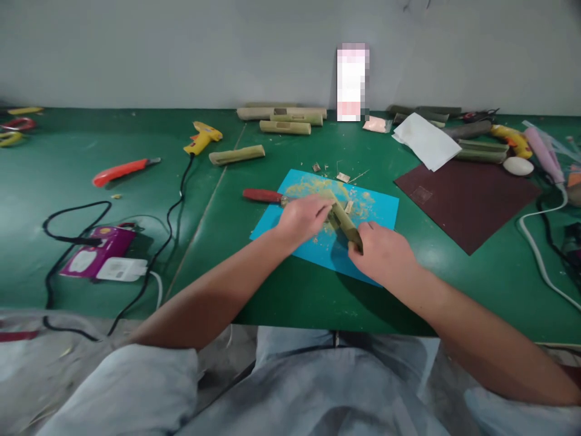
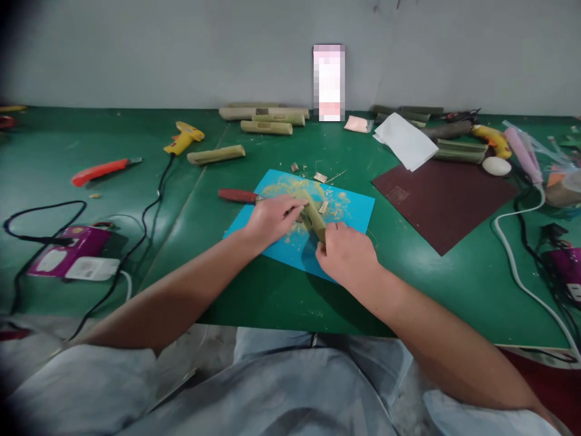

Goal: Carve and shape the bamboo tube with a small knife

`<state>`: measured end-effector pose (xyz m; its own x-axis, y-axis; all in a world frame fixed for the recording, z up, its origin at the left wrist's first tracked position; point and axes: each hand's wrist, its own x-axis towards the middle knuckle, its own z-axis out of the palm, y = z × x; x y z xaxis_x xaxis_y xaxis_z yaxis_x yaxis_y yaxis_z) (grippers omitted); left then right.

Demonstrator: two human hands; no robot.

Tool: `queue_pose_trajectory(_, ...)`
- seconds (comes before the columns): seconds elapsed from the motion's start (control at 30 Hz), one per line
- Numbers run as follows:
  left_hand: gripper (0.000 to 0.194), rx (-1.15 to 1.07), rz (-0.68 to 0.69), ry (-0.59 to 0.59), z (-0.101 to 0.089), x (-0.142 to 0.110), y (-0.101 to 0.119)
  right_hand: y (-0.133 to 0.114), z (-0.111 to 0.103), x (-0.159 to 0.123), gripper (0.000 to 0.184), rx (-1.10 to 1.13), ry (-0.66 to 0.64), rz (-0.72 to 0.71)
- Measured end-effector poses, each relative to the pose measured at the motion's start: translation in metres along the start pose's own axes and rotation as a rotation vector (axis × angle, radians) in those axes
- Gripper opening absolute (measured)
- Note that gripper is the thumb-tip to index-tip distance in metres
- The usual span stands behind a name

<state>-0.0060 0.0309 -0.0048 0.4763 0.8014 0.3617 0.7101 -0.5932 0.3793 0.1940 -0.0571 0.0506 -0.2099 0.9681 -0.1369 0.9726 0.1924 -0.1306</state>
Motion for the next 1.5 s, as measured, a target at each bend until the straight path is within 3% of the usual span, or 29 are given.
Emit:
queue_pose_trajectory(0.1,0.027,-0.001,-0.004,0.025,-0.001,-0.004,0.003,0.0,0.0,0.0,0.021,-0.004,0.006,-0.006)
queue_pose_trajectory(0.27,0.031,-0.069,0.191,-0.131,-0.001,-0.016,0.019,0.0,0.001,0.001,0.023,0.002,-0.041,-0.005)
queue_pose_trajectory(0.43,0.029,-0.006,-0.005,0.003,-0.002,-0.008,0.0,0.0,0.003,0.0,0.032,0.028,-0.003,-0.012)
queue_pose_trajectory(0.83,0.028,0.01,-0.051,0.036,-0.005,-0.002,-0.011,0.003,0.005,0.002,0.02,-0.08,0.091,-0.056)
queue_pose_trajectory(1.0,0.028,0.016,-0.072,0.034,-0.002,-0.001,-0.008,0.003,0.004,0.003,0.024,-0.05,0.02,-0.038)
queue_pose_trajectory(1.2,0.031,-0.006,0.088,-0.129,-0.002,-0.009,0.012,0.0,0.002,0.003,0.025,-0.038,-0.028,-0.017)
queue_pose_trajectory(1.33,0.03,0.1,-0.009,-0.057,-0.003,-0.005,0.008,0.001,0.002,0.003,0.025,-0.035,-0.017,-0.022)
queue_pose_trajectory(1.5,0.035,0.076,0.095,-0.18,-0.003,-0.007,0.012,0.0,0.002,0.002,0.023,-0.044,-0.027,-0.02)
